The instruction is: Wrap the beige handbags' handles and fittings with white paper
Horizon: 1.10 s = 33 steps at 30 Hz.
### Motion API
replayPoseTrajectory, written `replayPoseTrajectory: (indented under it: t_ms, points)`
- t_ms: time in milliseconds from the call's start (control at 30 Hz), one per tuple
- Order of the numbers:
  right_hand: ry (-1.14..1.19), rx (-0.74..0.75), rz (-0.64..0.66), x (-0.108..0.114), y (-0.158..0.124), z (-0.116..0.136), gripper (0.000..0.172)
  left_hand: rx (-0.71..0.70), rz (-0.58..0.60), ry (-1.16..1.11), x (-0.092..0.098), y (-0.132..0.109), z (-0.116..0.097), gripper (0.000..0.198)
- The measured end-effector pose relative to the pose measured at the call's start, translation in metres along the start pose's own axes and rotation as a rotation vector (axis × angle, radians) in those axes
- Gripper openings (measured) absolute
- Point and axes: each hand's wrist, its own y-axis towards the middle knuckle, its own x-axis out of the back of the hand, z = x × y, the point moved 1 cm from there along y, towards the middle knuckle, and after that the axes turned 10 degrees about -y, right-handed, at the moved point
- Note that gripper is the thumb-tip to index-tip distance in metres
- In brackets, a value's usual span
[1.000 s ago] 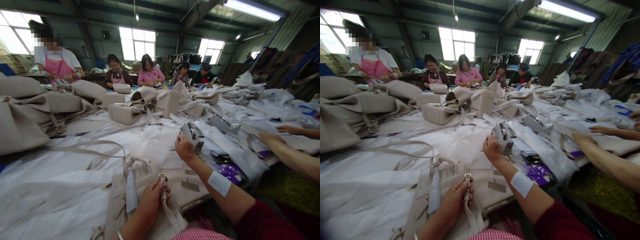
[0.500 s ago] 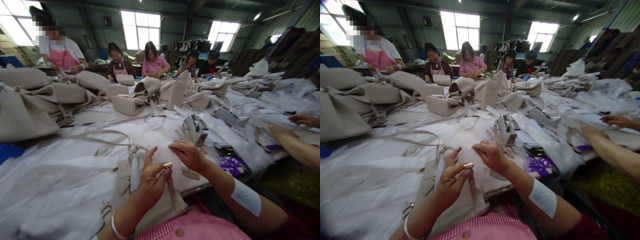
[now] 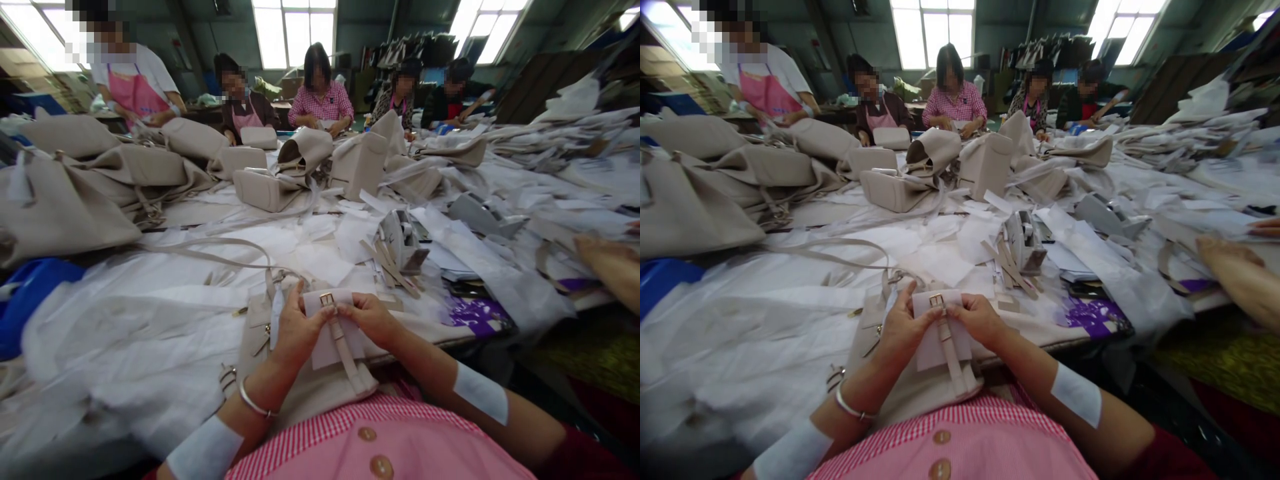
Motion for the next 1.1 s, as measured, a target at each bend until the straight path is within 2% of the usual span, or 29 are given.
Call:
replayPoseTrajectory:
  t_ms: [133,267,333,400,467,567,633,667,733,867,967,1100]
  points:
    - [-0.237,0.041,-0.147,-0.001,-0.003,0.011,0.032,-0.029,-0.003,0.065,-0.003,-0.002,0.003,0.083]
    - [-0.381,0.066,-0.188,0.000,-0.001,0.017,0.034,-0.171,-0.068,0.268,-0.008,-0.012,-0.002,0.078]
    - [-0.362,0.030,-0.200,0.000,0.000,0.017,0.034,-0.250,-0.034,0.290,-0.010,-0.018,-0.005,0.075]
    - [-0.290,-0.024,-0.213,0.001,0.000,0.015,0.034,-0.269,0.069,0.176,-0.010,-0.021,-0.007,0.075]
    - [-0.201,-0.061,-0.234,0.001,-0.001,0.013,0.037,-0.171,0.183,-0.060,-0.009,-0.020,-0.008,0.077]
    - [-0.074,-0.076,-0.268,-0.001,-0.004,0.010,0.040,0.132,0.256,-0.412,-0.007,-0.012,-0.002,0.069]
    - [-0.071,-0.073,-0.291,-0.005,-0.007,0.009,0.040,0.290,0.307,-0.478,-0.008,-0.008,0.003,0.058]
    - [-0.114,-0.063,-0.305,-0.007,-0.008,0.008,0.038,0.324,0.347,-0.449,-0.010,-0.007,0.005,0.052]
    - [-0.254,-0.027,-0.345,-0.012,-0.010,0.006,0.034,0.278,0.410,-0.289,-0.014,-0.008,0.006,0.041]
    - [-0.500,0.124,-0.401,-0.013,-0.015,0.003,0.027,0.039,0.372,0.023,-0.020,-0.015,0.001,0.036]
    - [-0.598,0.279,-0.338,-0.010,-0.019,0.006,0.025,0.041,0.369,0.002,-0.023,-0.019,0.000,0.037]
    - [-0.583,0.391,-0.246,-0.001,-0.025,0.015,0.024,0.169,0.400,-0.202,-0.026,-0.021,0.006,0.040]
